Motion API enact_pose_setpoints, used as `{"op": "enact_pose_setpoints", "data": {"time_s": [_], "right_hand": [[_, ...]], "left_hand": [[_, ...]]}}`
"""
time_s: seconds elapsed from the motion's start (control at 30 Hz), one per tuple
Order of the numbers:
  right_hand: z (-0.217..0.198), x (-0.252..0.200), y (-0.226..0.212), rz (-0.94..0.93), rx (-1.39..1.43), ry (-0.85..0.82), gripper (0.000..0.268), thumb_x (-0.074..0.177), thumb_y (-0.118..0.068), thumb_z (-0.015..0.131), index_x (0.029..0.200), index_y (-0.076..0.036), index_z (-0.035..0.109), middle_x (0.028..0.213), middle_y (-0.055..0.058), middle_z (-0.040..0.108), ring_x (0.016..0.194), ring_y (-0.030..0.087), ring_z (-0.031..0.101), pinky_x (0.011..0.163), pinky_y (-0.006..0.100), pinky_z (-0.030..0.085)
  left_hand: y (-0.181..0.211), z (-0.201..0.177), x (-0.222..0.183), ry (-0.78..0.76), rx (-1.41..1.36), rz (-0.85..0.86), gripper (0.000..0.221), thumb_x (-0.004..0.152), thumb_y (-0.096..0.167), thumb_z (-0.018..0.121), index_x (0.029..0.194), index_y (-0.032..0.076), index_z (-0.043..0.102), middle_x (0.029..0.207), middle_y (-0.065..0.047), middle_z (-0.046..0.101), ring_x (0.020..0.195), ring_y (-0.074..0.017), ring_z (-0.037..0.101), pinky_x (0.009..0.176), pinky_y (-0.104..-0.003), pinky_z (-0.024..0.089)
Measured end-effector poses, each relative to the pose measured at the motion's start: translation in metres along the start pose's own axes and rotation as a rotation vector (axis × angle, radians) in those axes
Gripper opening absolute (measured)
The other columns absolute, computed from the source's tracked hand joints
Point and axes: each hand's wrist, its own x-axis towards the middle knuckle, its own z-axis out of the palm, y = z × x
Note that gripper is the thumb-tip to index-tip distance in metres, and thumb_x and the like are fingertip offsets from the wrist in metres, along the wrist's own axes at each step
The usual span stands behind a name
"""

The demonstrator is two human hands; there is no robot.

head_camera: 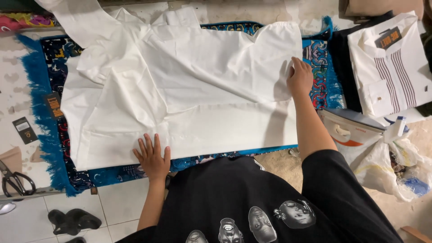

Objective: Ironing and folding a white long-sleeved shirt on a work mat using a steam iron and spray bottle.

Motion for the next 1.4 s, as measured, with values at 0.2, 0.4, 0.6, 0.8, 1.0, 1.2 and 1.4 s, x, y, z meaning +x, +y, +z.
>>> {"op": "enact_pose_setpoints", "data": {"time_s": [0.2, 0.4, 0.6, 0.8, 1.0, 1.2, 1.4], "right_hand": [[-0.018, 0.095, -0.042, -0.039, 0.077, -0.096, 0.051, 0.101, -0.004, 0.056, 0.151, -0.014, 0.056, 0.148, 0.02, 0.053, 0.122, 0.044, 0.05, 0.094, 0.056, 0.048], [0.009, 0.128, -0.061, -0.325, 0.016, -0.219, 0.019, 0.103, -0.024, 0.072, 0.123, -0.024, 0.074, 0.17, 0.014, 0.029, 0.153, 0.043, 0.018, 0.117, 0.063, 0.027], [-0.025, 0.062, -0.093, -0.102, 0.047, -0.013, 0.037, 0.109, -0.025, 0.061, 0.136, 0.0, 0.061, 0.159, 0.023, 0.038, 0.147, 0.042, 0.027, 0.117, 0.055, 0.031], [-0.056, -0.153, -0.105, -0.253, 0.027, 0.14, 0.053, 0.104, -0.045, 0.053, 0.144, -0.013, 0.063, 0.166, 0.018, 0.039, 0.155, 0.041, 0.025, 0.124, 0.055, 0.011], [-0.062, -0.204, -0.075, 0.194, 0.041, -0.496, 0.066, 0.106, -0.057, 0.025, 0.167, -0.033, 0.024, 0.176, 0.007, 0.003, 0.159, 0.035, -0.008, 0.115, 0.078, -0.005], [-0.064, -0.208, -0.069, 0.236, 0.018, -0.531, 0.067, 0.105, -0.061, 0.023, 0.168, -0.037, 0.019, 0.176, 0.001, -0.005, 0.16, 0.031, -0.011, 0.118, 0.073, -0.01], [-0.094, -0.269, -0.035, -0.227, 0.132, 0.301, 0.032, 0.102, -0.021, 0.066, 0.123, 0.003, 0.071, 0.121, 0.02, 0.07, 0.12, 0.037, 0.066, 0.112, 0.047, 0.05]], "left_hand": [[0.008, -0.015, 0.008, -0.108, 0.054, -0.018, 0.066, 0.103, 0.048, 0.044, 0.16, 0.014, 0.04, 0.17, -0.016, 0.027, 0.157, -0.0413, 0.02, 0.123, -0.066, 0.012], [0.011, -0.012, 0.011, -0.129, 0.082, -0.02, 0.064, 0.103, 0.041, 0.044, 0.159, 0.01, 0.043, 0.169, -0.021, 0.029, 0.157, -0.0441, 0.018, 0.125, -0.063, 0.003], [0.009, -0.01, 0.009, -0.095, 0.074, 0.018, 0.064, 0.101, 0.037, 0.049, 0.158, 0.006, 0.045, 0.167, -0.024, 0.03, 0.155, -0.0478, 0.022, 0.124, -0.065, 0.009], [-0.015, 0.001, -0.011, 0.068, 0.103, -0.05, 0.062, 0.104, 0.042, 0.049, 0.156, 0.008, 0.051, 0.165, -0.023, 0.035, 0.154, -0.0408, 0.026, 0.124, -0.053, -0.001], [-0.023, -0.004, -0.014, 0.034, -0.039, -0.072, 0.061, 0.105, 0.036, 0.055, 0.158, 0.009, 0.047, 0.167, -0.021, 0.027, 0.154, -0.0402, 0.021, 0.122, -0.058, 0.003], [-0.043, -0.014, -0.013, 0.028, 0.06, -0.243, 0.063, 0.105, 0.046, 0.056, 0.158, 0.014, 0.047, 0.164, -0.021, 0.033, 0.15, -0.0449, 0.028, 0.117, -0.065, 0.019], [-0.116, -0.027, -0.047, 0.223, 0.102, -0.839, 0.051, 0.116, 0.028, 0.04, 0.161, 0.004, 0.034, 0.162, -0.029, 0.032, 0.144, -0.0555, 0.015, 0.111, -0.064, 0.017]]}}
